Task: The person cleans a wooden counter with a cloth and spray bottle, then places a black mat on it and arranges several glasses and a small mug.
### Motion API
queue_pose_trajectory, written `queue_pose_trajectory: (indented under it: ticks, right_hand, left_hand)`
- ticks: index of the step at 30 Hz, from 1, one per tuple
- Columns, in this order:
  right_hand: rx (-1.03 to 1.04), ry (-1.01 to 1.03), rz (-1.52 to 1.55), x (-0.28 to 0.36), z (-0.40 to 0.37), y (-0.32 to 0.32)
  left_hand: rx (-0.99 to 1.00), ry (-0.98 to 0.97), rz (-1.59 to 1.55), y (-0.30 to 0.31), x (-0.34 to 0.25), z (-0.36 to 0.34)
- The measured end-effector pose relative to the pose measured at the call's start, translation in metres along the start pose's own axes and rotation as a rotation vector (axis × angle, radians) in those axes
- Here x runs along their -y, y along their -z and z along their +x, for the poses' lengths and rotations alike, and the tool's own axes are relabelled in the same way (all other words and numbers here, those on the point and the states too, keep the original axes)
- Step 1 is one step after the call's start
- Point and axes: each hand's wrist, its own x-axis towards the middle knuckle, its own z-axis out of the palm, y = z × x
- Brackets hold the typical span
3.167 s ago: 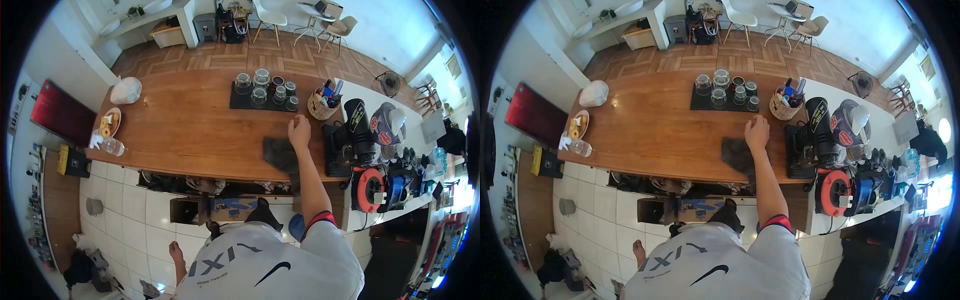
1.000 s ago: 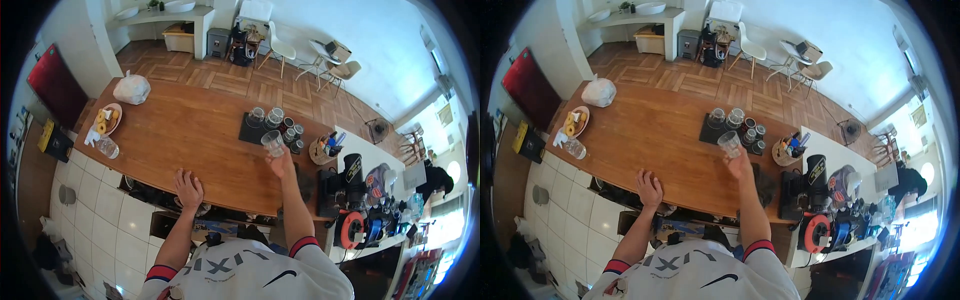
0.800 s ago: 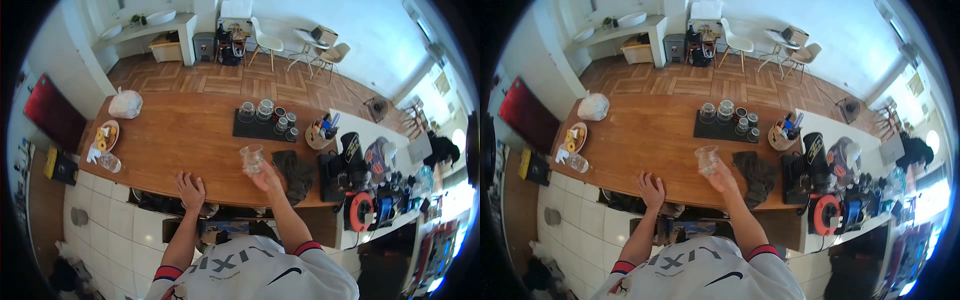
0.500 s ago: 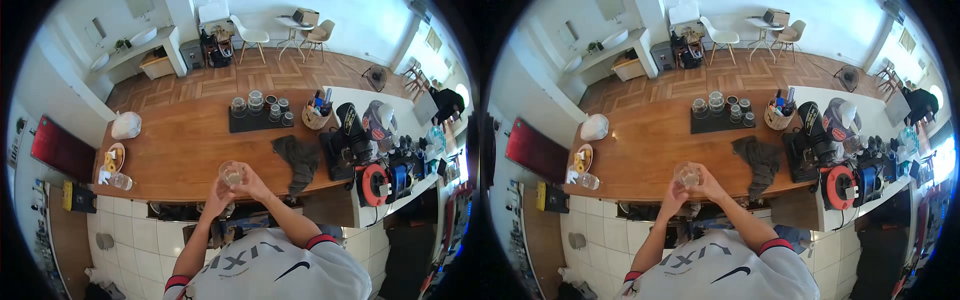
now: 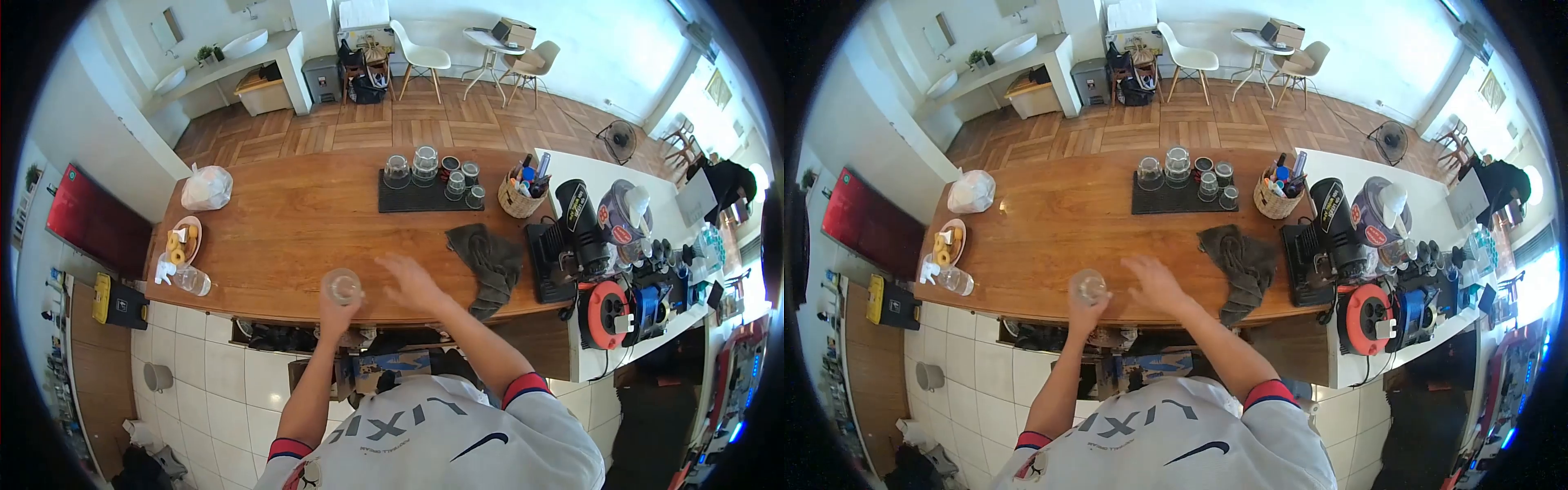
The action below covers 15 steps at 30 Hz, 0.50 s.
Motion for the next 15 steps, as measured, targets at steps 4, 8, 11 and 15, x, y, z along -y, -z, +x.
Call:
queue_pose_trajectory:
  ticks: [4,8,11,15]
  right_hand:
    - [-0.175,-0.242,-0.317,-0.033,0.059,0.03]
    - [-0.161,-0.309,-0.621,-0.073,0.139,0.052]
    - [-0.183,-0.261,-0.821,-0.113,0.186,0.047]
    - [-0.082,-0.156,-1.04,-0.141,0.219,0.041]
  left_hand:
    - [-0.219,0.086,0.216,0.02,0.02,0.008]
    - [-0.338,0.041,0.29,0.014,0.045,0.008]
    - [-0.46,0.008,0.371,0.01,0.05,0.01]
    - [-0.469,0.035,0.354,0.013,0.047,0.009]
